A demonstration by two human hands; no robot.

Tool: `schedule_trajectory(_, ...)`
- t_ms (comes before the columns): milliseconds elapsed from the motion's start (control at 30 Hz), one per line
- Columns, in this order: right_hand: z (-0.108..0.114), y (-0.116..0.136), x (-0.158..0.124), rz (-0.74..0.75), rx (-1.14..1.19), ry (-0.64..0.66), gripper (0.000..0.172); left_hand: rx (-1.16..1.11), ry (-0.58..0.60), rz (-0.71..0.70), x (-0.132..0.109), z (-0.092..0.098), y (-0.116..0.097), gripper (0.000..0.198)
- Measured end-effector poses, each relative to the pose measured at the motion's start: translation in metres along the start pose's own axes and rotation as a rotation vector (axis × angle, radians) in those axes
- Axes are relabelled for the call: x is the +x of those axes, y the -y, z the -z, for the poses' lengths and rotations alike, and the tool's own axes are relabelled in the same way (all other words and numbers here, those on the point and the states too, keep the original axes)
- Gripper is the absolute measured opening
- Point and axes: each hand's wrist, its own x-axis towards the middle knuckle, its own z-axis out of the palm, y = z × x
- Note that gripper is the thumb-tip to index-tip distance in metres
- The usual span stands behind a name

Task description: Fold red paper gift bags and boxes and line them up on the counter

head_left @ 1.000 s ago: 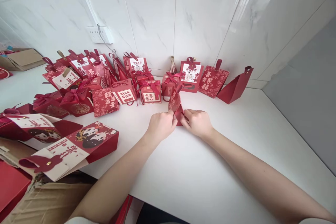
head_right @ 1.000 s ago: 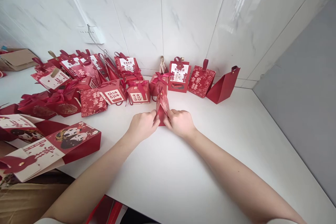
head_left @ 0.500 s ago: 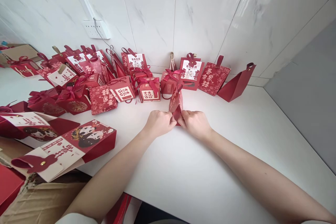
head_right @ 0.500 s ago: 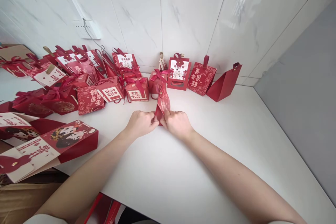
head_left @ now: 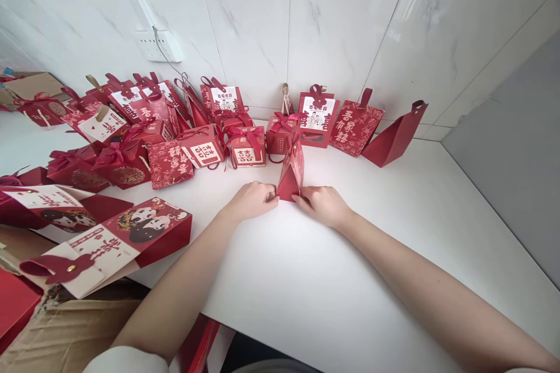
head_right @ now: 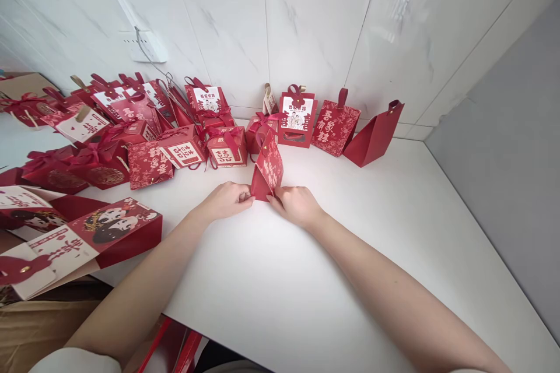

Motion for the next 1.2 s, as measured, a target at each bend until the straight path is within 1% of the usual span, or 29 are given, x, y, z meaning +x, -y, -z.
schedule_trajectory(167, 0.000, -0.003, 0.000, -0.008, 0.082, 0.050, 0.029, 0.076, -0.026, -0.001, 0.000, -0.002, -0.004, 0.023)
schedule_trajectory(367, -0.002, -0.003, 0.001, -0.061, 0.078, 0.058, 0.020, 0.104, -0.040, 0.045, 0.002, -0.009, -0.014, 0.019)
schedule_trajectory(633, -0.010, 0.002, 0.001, -0.081, 0.027, 0.008, 0.020, 0.150, -0.129, 0.117, 0.005, -0.024, -0.021, 0.014)
schedule_trajectory(700, -0.011, 0.001, 0.001, -0.080, 0.028, 0.005, 0.019, 0.146, -0.133, 0.124, 0.005, -0.025, -0.022, 0.014)
schedule_trajectory(800, -0.007, -0.002, 0.000, -0.058, 0.044, 0.024, 0.019, 0.129, -0.117, 0.114, 0.003, -0.021, -0.021, 0.014)
schedule_trajectory(900, -0.003, -0.005, 0.000, -0.034, 0.074, 0.055, 0.023, 0.097, -0.083, 0.064, 0.000, -0.014, -0.019, 0.024)
schedule_trajectory(1033, -0.003, -0.007, 0.000, -0.034, 0.090, 0.037, 0.029, 0.107, -0.056, 0.023, -0.001, -0.009, -0.018, 0.046)
schedule_trajectory(1133, -0.005, -0.006, -0.001, -0.034, 0.083, 0.016, 0.030, 0.162, -0.063, 0.010, 0.000, -0.010, -0.019, 0.050)
schedule_trajectory(1200, -0.005, -0.004, -0.001, -0.056, 0.061, 0.005, 0.033, 0.206, -0.090, 0.020, 0.000, -0.011, -0.020, 0.052)
